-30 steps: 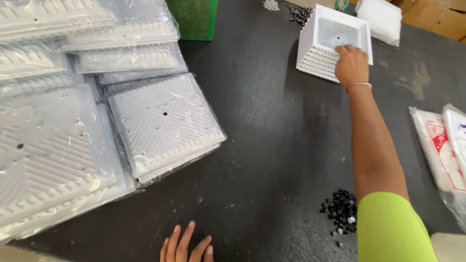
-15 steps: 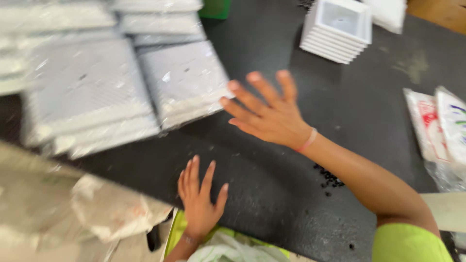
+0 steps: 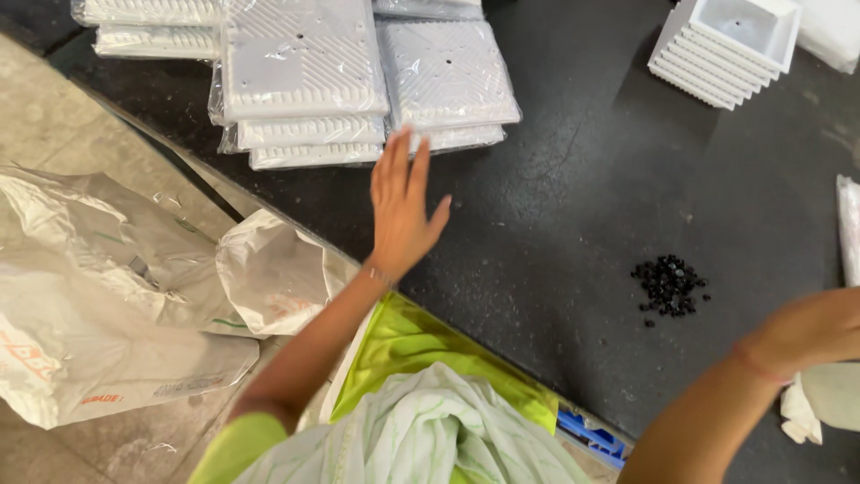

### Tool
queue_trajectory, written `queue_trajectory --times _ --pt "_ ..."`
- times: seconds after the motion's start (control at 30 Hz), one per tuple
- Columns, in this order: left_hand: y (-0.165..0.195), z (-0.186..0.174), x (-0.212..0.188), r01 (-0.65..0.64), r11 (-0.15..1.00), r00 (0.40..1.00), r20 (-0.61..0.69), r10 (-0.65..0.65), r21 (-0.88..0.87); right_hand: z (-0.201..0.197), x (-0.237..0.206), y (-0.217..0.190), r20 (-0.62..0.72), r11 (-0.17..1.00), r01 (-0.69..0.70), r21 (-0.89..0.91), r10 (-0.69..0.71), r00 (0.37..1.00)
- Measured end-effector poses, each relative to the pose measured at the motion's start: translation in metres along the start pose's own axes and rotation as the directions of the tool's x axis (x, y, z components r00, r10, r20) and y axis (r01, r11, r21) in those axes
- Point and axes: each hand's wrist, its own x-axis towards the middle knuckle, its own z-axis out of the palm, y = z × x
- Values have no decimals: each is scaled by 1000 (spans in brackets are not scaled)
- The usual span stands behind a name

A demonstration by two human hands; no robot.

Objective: The person sits at a factory workbench assembling white square plastic panels. They pick small black plastic parts from a pile on the table, press them into holes in each panel, stack the finished panels, and wrap some panels in clear plastic film before adding them to the stack.

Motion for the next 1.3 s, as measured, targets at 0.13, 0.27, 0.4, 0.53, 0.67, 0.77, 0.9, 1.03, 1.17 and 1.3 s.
queue_trajectory --times 0.13,0.27,0.4,0.53,0.67,0.77,0.9,1.03,1.17,1.3 --pt "-22 31 58 -163 981 980 133 148 104 -25 -88 -33 38 966 253 -59 -251 967" --pt "-36 52 112 -308 917 940 233 251 255 -49 -168 -56 308 939 297 -172 -235 922" --pt "-37 61 141 -315 871 897 418 143 378 -49 -201 -47 315 952 223 -209 -150 937" --pt "-29 57 149 -374 832 872 460 166 410 -47 -208 -35 278 952 185 -243 -114 954" --pt "-20 47 157 -443 809 846 478 234 387 -49 -207 -32 275 954 176 -244 -106 956" --pt "-13 42 164 -459 806 829 506 238 373 -51 -206 -32 270 954 177 -241 -109 957" --pt "-10 50 160 -576 620 806 493 327 532 -51 -205 -35 241 950 186 -250 -124 962" --pt "-12 64 151 -619 544 785 456 419 566 -51 -203 -38 210 951 191 -243 -141 967" --pt "-14 66 143 -636 565 772 441 458 526 -57 -205 -39 210 962 169 -214 -124 970" --pt "-1 59 138 -593 557 805 439 399 581 -60 -204 -38 223 968 153 -198 -107 969"
